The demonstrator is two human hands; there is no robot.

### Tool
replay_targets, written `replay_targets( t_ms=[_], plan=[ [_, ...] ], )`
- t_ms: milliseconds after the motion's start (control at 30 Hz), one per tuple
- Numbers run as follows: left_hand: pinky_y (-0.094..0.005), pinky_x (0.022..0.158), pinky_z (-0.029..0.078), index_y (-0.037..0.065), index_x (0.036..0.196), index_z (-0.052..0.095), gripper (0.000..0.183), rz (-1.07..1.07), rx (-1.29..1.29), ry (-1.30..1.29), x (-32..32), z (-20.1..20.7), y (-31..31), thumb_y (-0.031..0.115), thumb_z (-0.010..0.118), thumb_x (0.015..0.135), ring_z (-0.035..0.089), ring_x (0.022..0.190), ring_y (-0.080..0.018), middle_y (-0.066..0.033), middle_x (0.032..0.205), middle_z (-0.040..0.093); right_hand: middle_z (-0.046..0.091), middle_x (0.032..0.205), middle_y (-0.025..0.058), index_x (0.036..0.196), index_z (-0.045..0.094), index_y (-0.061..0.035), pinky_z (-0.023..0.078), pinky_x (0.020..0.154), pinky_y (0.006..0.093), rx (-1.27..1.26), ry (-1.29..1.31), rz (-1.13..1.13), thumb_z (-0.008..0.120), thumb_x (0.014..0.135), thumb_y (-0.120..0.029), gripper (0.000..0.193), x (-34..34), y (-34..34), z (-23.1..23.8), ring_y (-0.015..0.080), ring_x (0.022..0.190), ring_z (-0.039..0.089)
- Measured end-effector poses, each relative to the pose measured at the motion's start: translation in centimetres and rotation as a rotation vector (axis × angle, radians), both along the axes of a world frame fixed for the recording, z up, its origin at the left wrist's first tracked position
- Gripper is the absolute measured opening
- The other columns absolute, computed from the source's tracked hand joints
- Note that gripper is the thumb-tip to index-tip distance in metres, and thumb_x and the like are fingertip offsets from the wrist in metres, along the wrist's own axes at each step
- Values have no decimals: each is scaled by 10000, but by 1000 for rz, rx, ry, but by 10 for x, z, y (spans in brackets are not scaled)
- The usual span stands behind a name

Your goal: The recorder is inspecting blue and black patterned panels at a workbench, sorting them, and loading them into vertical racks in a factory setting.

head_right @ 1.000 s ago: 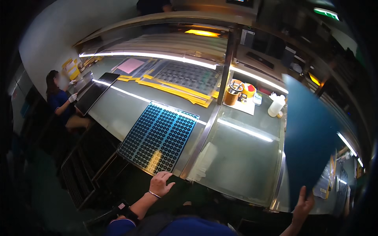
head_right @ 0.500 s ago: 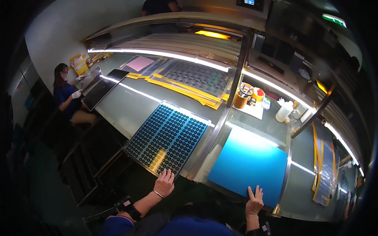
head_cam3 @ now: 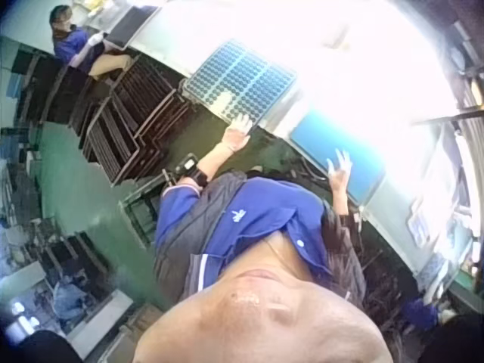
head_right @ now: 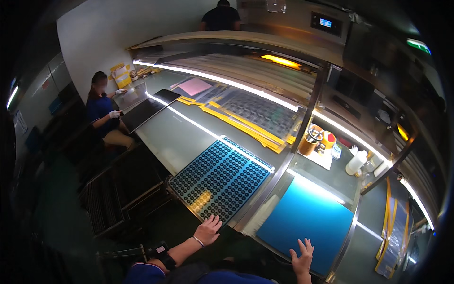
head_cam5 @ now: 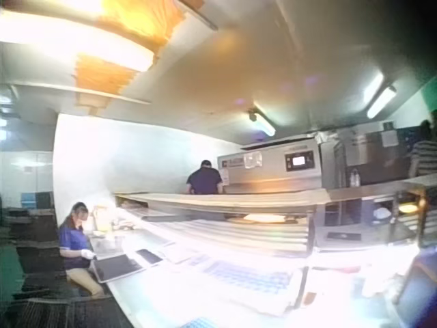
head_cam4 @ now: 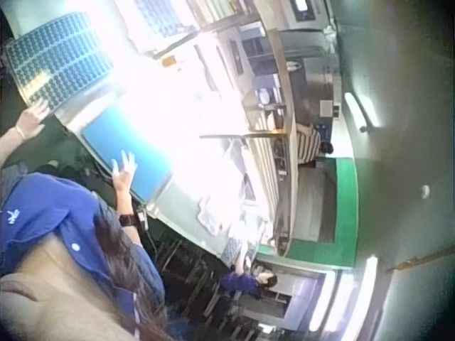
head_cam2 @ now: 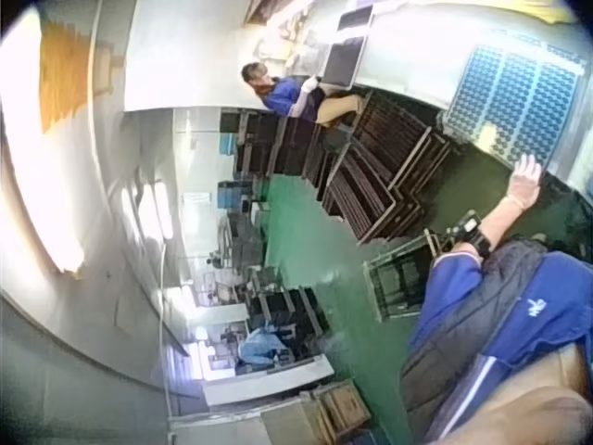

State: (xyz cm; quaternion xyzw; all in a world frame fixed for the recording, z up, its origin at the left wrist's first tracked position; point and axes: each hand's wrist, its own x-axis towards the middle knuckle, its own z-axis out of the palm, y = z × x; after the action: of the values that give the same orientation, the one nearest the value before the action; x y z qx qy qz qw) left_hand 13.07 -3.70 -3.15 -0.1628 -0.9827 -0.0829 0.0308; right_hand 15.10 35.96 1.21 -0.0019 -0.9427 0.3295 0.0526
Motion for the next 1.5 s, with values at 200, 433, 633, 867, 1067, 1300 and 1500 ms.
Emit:
replay_targets(
  t_ms=[200, 433, 633, 867, 1067, 1300, 1500],
  plan=[
    [-369, 973, 417, 76, 1208, 519, 575, -5, 76, -167, -6, 6, -3, 193, 730, 686, 406, 1229, -330, -138, 1325, 421, 537, 1214, 220, 1129, 613, -69, 323, 1033, 451, 14, 60, 112, 719, 697, -104, 447, -16, -24, -25, 381, 1191, 463],
    [-362, 931, 445, 78, 1180, 540, 542, 0, 116, -181, -10, 7, -9, 181, 731, 683, 423, 1209, -305, -121, 1306, 423, 538, 1207, 226, 1108, 623, -60, 367, 1000, 435, -43, 59, 188, 707, 702, -85, 416, -21, -49, -24, 381, 1172, 477],
    [-374, 927, 446, 76, 1167, 553, 530, 7, 144, -248, -9, 19, -9, 191, 734, 682, 422, 1213, -313, -124, 1297, 418, 545, 1197, 227, 1087, 634, -59, 384, 988, 421, -36, 68, 205, 704, 699, -72, 395, -21, -61, -24, 384, 1157, 487],
    [-375, 954, 440, 85, 1196, 538, 512, 6, 128, -301, -4, 8, -7, 193, 703, 723, 399, 1254, -323, -130, 1375, 380, 598, 1117, 199, 1111, 616, -46, 411, 947, 406, 91, 144, 283, 632, 799, -133, 325, -19, -72, -16, 365, 1078, 536],
    [-380, 983, 421, 74, 1199, 532, 529, 29, 134, -287, -15, 15, -8, 190, 706, 713, 398, 1251, -320, -129, 1361, 390, 568, 1169, 205, 1069, 632, -32, 413, 958, 401, -125, 54, 265, 670, 725, -34, 346, -42, -82, -25, 365, 1100, 533],
    [-366, 979, 427, 83, 1197, 541, 536, 40, 133, -251, -13, 15, -11, 190, 717, 701, 386, 1265, -308, -108, 1357, 405, 581, 1149, 201, 1040, 642, -28, 426, 938, 395, -112, 70, 336, 660, 734, -32, 306, -44, -91, -27, 355, 1092, 542],
    [-368, 1005, 407, 94, 1223, 530, 543, 19, 96, -322, -8, 19, -5, 207, 710, 723, 360, 1296, -301, -95, 1389, 385, 611, 1100, 193, 998, 659, -26, 428, 933, 403, -139, 96, 277, 652, 731, -24, 267, -32, -92, -19, 351, 1089, 551]
  ],
)
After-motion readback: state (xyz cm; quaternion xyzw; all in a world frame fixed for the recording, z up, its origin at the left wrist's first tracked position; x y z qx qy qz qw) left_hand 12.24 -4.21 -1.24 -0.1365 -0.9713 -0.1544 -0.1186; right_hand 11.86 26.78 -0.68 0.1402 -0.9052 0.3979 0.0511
